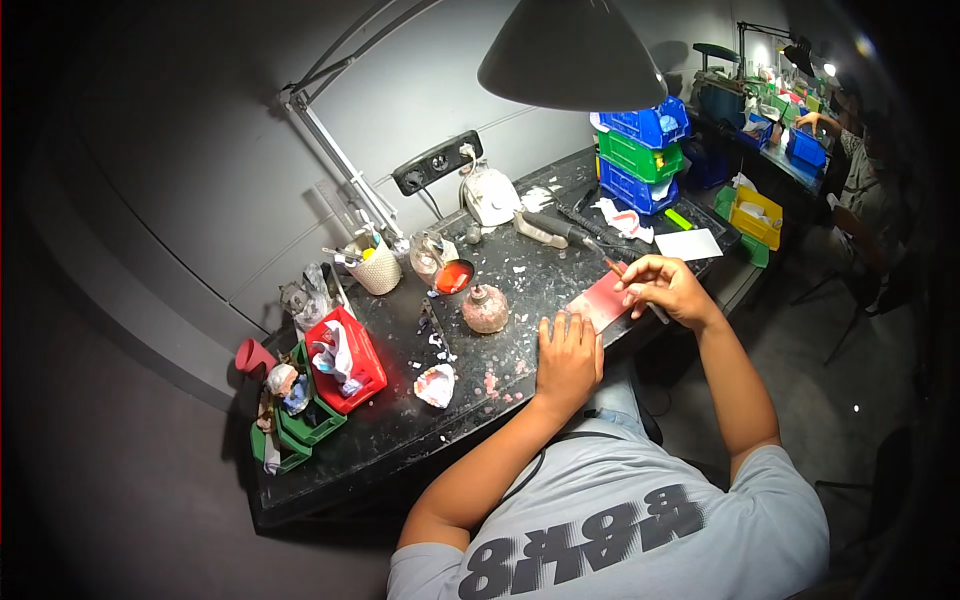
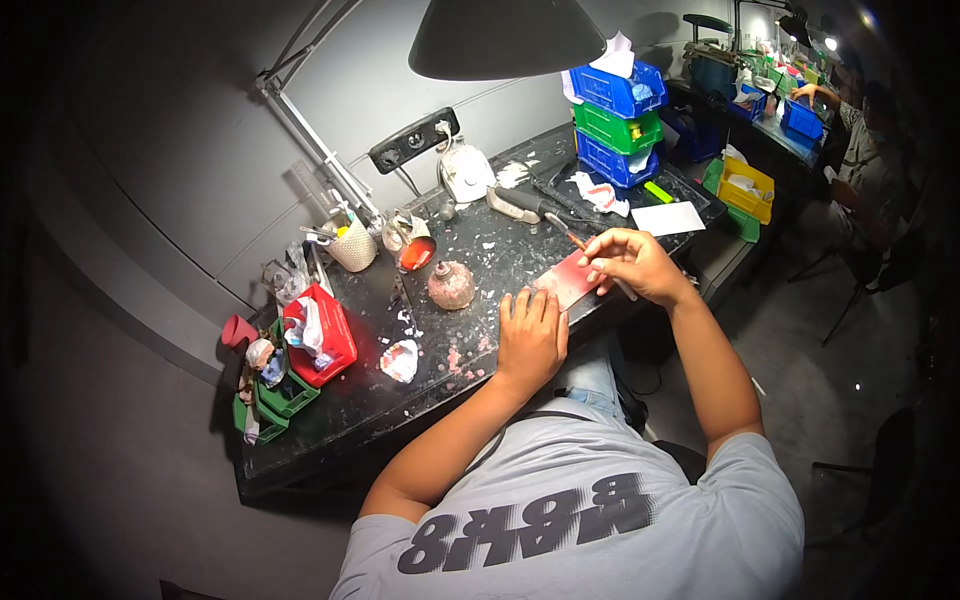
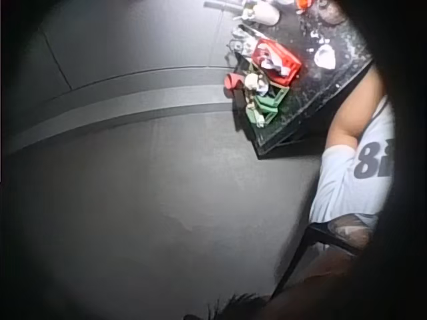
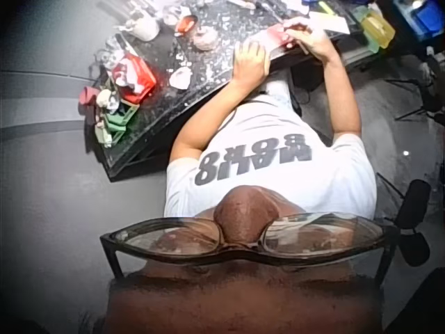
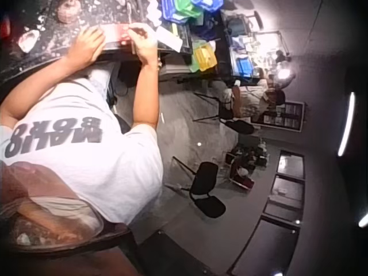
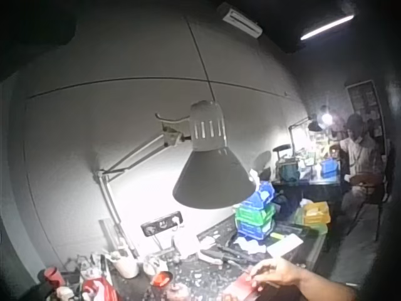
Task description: The person cuts a wax sheet with a tool, presses and molds the wax onto a dental cast by hand, and melts and shapes the wax on the cast using a heated carving tool.
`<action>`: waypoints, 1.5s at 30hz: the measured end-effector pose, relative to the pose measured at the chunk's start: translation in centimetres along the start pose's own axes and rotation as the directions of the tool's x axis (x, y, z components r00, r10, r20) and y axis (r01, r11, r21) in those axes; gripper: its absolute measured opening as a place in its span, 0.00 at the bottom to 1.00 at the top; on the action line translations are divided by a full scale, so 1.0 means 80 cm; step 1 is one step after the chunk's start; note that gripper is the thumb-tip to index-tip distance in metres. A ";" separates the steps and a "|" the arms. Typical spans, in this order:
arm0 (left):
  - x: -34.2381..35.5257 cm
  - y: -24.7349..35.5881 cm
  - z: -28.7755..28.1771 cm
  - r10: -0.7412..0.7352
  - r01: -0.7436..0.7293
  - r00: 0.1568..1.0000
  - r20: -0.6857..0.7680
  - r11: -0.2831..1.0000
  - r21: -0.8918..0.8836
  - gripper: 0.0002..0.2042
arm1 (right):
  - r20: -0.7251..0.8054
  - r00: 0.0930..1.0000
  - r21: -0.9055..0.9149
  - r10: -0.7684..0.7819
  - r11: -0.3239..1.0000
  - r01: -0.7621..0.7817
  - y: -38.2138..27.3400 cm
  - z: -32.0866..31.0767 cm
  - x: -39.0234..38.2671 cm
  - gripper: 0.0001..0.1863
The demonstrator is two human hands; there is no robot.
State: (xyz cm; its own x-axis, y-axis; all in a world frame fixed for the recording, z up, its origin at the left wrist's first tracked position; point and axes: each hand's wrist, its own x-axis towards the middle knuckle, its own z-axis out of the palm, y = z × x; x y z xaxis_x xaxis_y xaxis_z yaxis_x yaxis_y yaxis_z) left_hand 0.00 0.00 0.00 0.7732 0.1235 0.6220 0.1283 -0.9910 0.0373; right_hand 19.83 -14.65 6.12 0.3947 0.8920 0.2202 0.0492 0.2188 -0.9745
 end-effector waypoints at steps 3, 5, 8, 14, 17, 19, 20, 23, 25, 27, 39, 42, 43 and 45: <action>0.002 0.001 -0.011 0.012 -0.012 1.000 -0.020 0.999 -0.033 0.20 | -0.035 0.999 0.002 0.006 1.000 -0.006 0.002 0.012 -0.006 0.07; 0.004 -0.003 -0.018 0.017 -0.044 0.993 -0.113 0.971 -0.236 0.21 | -0.007 1.000 -0.002 0.007 1.000 -0.007 -0.003 0.023 -0.012 0.05; -0.001 -0.009 -0.023 -0.127 0.030 0.976 -0.177 0.884 -0.467 0.20 | 0.030 0.998 -0.008 0.047 0.999 -0.046 -0.016 0.038 -0.026 0.05; -0.001 -0.011 -0.023 -0.411 0.170 0.903 -0.124 0.608 -0.776 0.15 | 0.159 0.963 -0.127 0.216 0.972 -0.197 -0.028 0.056 -0.053 0.06; 0.001 -0.014 -0.025 -0.359 0.165 0.928 -0.102 0.640 -0.750 0.06 | 0.164 0.986 -0.310 0.018 0.950 0.035 -0.001 0.062 -0.067 0.06; 0.000 -0.015 -0.024 -0.275 0.087 0.948 -0.161 0.710 -0.699 0.08 | 0.126 0.991 -0.375 0.045 0.927 0.006 -0.010 0.069 -0.069 0.07; 0.000 -0.015 -0.023 -0.242 0.038 0.949 -0.205 0.730 -0.683 0.08 | 0.084 0.994 -0.437 0.065 0.899 -0.022 -0.015 0.071 -0.070 0.08; 0.000 -0.012 -0.021 -0.212 0.024 0.953 -0.215 0.763 -0.646 0.07 | 0.039 0.997 -0.513 0.068 0.857 -0.039 -0.021 0.068 -0.072 0.10; 0.000 -0.011 -0.019 -0.207 0.014 0.951 -0.229 0.770 -0.638 0.07 | 0.040 0.995 -0.551 0.088 0.833 -0.052 -0.032 0.065 -0.073 0.09; -0.001 -0.011 -0.016 -0.203 0.002 0.948 -0.243 0.772 -0.635 0.07 | 0.038 0.993 -0.591 0.111 0.804 -0.067 -0.037 0.061 -0.074 0.07; -0.001 -0.023 -0.018 -0.221 0.150 0.974 -0.052 0.798 -0.583 0.16 | -0.172 0.975 -0.782 -0.143 0.621 -0.047 -0.037 0.072 -0.058 0.10; 0.002 -0.013 -0.008 -0.132 0.150 0.989 0.073 0.905 -0.399 0.20 | -0.223 0.972 -0.794 -0.069 0.592 -0.140 -0.035 0.081 -0.048 0.10; 0.001 -0.010 -0.008 -0.115 0.127 0.992 0.056 0.918 -0.376 0.19 | -0.209 0.974 -0.793 -0.086 0.598 -0.117 -0.029 0.081 -0.043 0.10; 0.002 -0.011 -0.010 -0.104 0.129 0.990 0.093 0.934 -0.335 0.22 | -0.161 0.980 -0.821 -0.115 0.567 -0.069 -0.026 0.088 -0.028 0.10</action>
State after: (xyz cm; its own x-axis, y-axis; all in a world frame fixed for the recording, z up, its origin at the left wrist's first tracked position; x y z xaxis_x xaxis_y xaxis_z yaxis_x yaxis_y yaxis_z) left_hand -0.49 0.82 0.66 0.8102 0.2297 0.5392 0.0119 -0.9262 0.3767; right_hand 12.39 -14.36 7.94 0.5291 0.7856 0.3207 0.7537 -0.2615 -0.6029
